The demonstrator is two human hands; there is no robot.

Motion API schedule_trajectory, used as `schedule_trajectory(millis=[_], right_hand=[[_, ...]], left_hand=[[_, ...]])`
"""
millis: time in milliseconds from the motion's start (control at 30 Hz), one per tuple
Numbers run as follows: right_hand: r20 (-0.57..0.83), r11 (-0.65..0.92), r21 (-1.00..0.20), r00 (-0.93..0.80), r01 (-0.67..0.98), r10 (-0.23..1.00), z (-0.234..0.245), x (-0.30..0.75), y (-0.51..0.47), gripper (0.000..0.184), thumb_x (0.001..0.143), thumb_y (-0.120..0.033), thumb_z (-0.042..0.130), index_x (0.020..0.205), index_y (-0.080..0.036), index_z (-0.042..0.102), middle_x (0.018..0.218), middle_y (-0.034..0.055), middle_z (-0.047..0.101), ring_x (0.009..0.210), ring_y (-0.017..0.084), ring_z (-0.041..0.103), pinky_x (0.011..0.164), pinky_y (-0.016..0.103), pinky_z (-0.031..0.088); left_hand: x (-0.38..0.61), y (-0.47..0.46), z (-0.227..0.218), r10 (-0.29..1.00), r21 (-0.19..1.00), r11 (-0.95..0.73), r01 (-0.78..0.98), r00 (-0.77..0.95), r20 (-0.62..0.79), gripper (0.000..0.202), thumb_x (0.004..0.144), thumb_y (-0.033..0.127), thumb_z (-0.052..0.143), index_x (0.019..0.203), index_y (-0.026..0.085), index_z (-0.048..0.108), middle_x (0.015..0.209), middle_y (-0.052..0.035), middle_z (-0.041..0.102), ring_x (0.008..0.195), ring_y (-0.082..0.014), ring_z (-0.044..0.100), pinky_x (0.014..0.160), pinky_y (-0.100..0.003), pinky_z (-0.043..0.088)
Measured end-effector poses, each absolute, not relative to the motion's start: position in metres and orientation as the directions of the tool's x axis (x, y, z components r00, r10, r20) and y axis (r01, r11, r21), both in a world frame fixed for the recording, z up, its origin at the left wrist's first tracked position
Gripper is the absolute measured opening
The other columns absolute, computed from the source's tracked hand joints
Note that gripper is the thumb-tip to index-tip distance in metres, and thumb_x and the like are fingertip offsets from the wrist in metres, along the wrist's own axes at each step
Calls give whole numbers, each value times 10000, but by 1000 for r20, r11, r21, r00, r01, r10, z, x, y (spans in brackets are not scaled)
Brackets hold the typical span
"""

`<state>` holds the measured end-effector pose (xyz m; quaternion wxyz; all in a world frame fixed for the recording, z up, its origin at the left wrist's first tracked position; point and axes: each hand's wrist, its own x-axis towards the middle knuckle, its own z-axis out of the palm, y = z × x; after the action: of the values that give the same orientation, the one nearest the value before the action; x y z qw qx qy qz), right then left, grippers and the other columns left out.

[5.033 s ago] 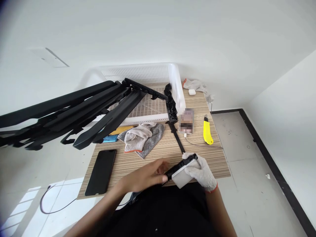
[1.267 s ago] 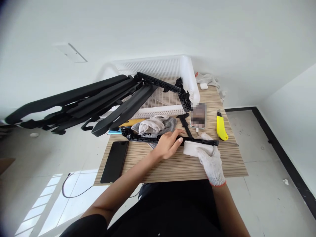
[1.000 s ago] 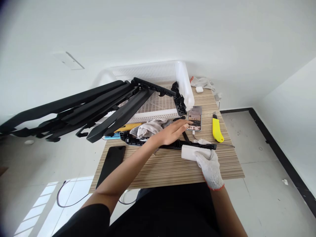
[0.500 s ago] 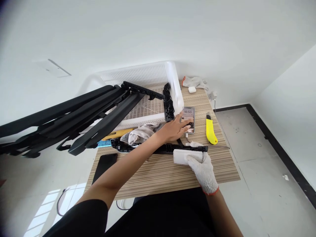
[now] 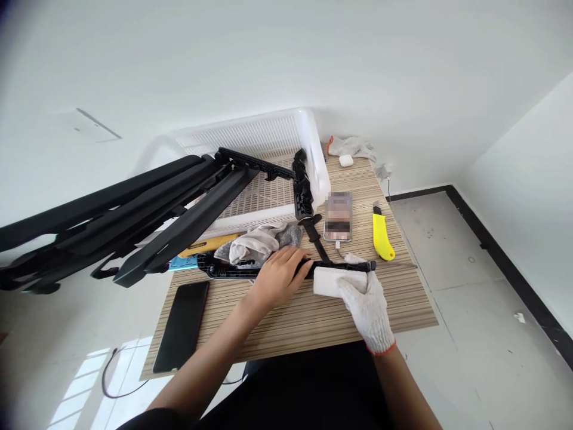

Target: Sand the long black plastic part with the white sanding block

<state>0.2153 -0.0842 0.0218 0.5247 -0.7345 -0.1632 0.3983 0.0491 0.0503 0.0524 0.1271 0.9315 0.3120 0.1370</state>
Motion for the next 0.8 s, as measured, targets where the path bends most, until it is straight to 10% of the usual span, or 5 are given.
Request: schedule_trajectory(millis=[333,500,633,800], right_hand=[[-258,-254,-955,854,-153,453,22,213,-90,607,768,-433,801,1320,-258,618,1081,48,713,836,184,687,608,265,585],[-253,-239,-964,686,-118,682,22,207,-89,537,730,-430,851,1177,-205,656,1098,78,710,777,184,697,591,301,620],[-200,-188,-975,824,-115,530,23,209,-86,542,858,-444,733,1334,-231,588,1096,55,705,729,147,691,618,299,626],[-223,-290,-957,682,-17,697,22,212,-85,635,782,-423,799,1361,-245,607,1308,100,649,939,231,715,648,329,649]], left_hand=[[42,55,22,654,276,-756,593,703,279,288,1075,300,349,996,202,608,826,-34,732,704,-200,686,632,-328,468],[41,52,18,657,260,-754,603,704,270,293,1071,299,353,979,205,615,819,-39,731,697,-205,678,625,-342,457],[42,53,17,641,261,-767,586,715,279,300,1074,296,348,981,204,617,828,-42,726,695,-205,664,628,-346,459],[42,55,17,628,284,-777,562,725,282,289,1074,295,367,982,199,623,862,-50,727,807,-214,666,694,-339,491]])
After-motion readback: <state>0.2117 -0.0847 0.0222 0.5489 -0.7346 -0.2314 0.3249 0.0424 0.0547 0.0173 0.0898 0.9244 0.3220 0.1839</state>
